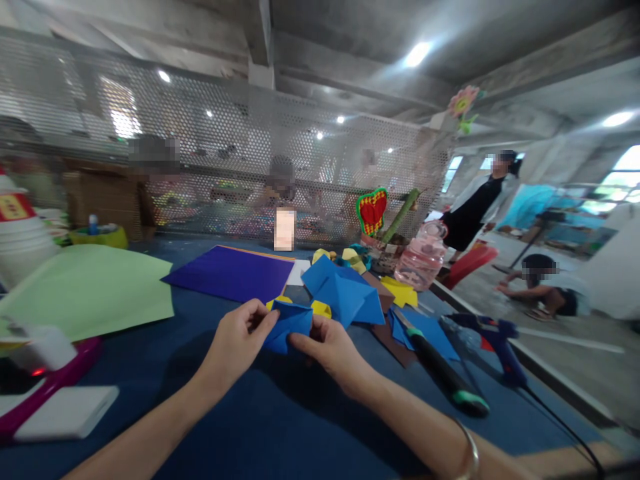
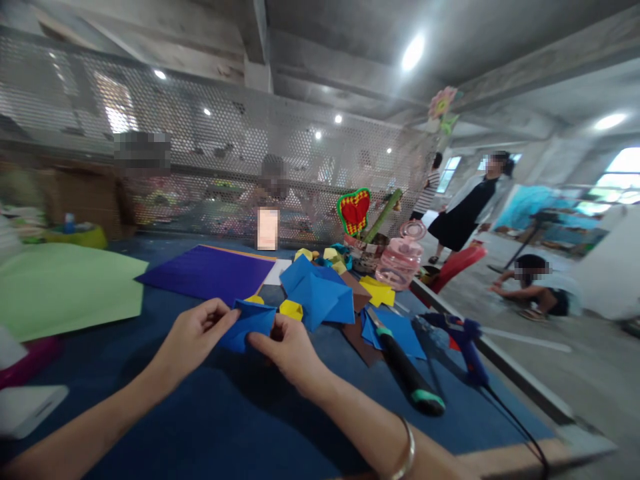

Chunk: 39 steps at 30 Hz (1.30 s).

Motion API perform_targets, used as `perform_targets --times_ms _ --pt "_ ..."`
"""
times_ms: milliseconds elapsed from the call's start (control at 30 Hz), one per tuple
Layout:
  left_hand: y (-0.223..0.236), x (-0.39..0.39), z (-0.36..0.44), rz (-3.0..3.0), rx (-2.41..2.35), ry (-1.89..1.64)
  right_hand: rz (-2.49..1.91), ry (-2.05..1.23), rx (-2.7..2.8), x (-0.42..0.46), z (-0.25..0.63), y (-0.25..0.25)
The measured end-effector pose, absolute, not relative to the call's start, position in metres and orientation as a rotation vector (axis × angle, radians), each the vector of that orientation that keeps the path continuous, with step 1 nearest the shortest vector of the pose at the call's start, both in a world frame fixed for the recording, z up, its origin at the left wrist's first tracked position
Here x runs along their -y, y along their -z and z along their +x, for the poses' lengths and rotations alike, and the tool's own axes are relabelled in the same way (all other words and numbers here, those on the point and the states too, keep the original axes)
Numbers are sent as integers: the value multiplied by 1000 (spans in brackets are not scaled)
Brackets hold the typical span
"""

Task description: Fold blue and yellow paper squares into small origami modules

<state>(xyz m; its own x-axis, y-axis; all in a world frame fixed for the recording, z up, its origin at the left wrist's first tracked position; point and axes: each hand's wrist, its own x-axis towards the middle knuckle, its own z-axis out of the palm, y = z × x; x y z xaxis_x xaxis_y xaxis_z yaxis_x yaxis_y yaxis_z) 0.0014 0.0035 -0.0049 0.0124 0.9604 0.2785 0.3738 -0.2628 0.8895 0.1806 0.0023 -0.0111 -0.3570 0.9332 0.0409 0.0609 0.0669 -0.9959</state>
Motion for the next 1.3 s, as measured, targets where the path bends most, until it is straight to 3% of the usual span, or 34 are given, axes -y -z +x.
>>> perform_targets --times_ms 300,667,1300 --pt "8 6 10 1799 -1280 -1378 -1009 -1472 1455 0 179 6" --pt "4 15 6 2369 -1182 -1530 -1012 -1433 1435 0 179 11" --pt "-4 8 4 1678 -1345 -1350 -1002 -1465 1488 4 177 4"
